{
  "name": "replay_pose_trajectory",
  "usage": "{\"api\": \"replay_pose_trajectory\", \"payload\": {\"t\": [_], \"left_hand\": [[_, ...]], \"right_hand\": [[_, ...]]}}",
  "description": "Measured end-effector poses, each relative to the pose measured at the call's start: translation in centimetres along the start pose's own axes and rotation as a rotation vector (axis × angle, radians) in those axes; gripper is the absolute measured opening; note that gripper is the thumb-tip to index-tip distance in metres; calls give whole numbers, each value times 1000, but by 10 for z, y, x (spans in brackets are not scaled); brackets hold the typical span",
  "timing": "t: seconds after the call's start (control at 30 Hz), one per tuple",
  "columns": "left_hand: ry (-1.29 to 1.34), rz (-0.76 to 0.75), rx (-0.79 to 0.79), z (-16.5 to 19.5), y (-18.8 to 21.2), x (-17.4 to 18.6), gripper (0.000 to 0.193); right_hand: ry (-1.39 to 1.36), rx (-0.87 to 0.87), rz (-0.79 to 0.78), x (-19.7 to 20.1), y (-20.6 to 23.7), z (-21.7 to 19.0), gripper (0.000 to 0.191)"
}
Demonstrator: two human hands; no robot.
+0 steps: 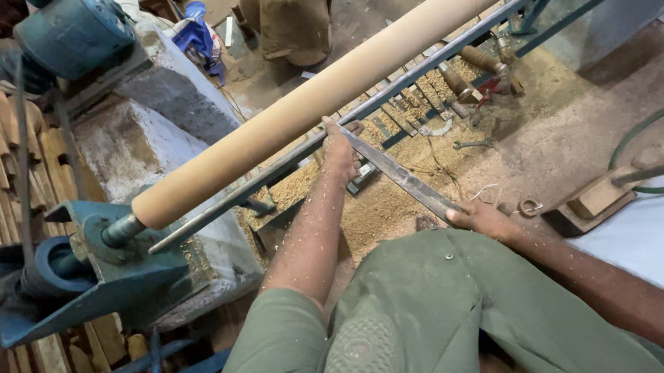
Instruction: The person operates a wood lathe to shape a long cylindrical wooden blank. They use a chisel to smooth the rotating wood, then switch to a metal file to refine the surface. The person briefly pauses to inspect the work before resuming filing.
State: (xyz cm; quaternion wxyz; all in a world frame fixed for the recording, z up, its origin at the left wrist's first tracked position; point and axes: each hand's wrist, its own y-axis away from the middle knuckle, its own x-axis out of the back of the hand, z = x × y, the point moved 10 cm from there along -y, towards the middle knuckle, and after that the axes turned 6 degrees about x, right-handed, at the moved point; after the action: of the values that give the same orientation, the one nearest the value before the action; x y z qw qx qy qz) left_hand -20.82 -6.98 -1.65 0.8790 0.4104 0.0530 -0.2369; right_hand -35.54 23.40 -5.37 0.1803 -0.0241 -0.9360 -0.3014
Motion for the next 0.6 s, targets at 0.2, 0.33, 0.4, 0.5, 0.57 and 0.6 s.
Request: {"api": "replay_pose_trajectory", "payload": {"t": [0.2,0.33,0.4,0.5,0.57,0.6], "left_hand": [[1,-5,50,-2,-6,-12,94],[-63,5,49,0,-2,-22,96],[-60,-34,40,2,0,-28,94],[-84,-33,66,1,-3,-33,96],[-81,-41,74,0,-8,-37,97],[-68,-58,66,0,-11,-41,96]], "right_hand": [[90,30,30,9,-1,2,50],[169,50,20,13,1,2,52],[117,102,14,14,2,-3,53],[97,-62,25,20,9,12,53],[143,-66,38,23,10,12,53],[165,-68,44,24,10,12,53]]}}
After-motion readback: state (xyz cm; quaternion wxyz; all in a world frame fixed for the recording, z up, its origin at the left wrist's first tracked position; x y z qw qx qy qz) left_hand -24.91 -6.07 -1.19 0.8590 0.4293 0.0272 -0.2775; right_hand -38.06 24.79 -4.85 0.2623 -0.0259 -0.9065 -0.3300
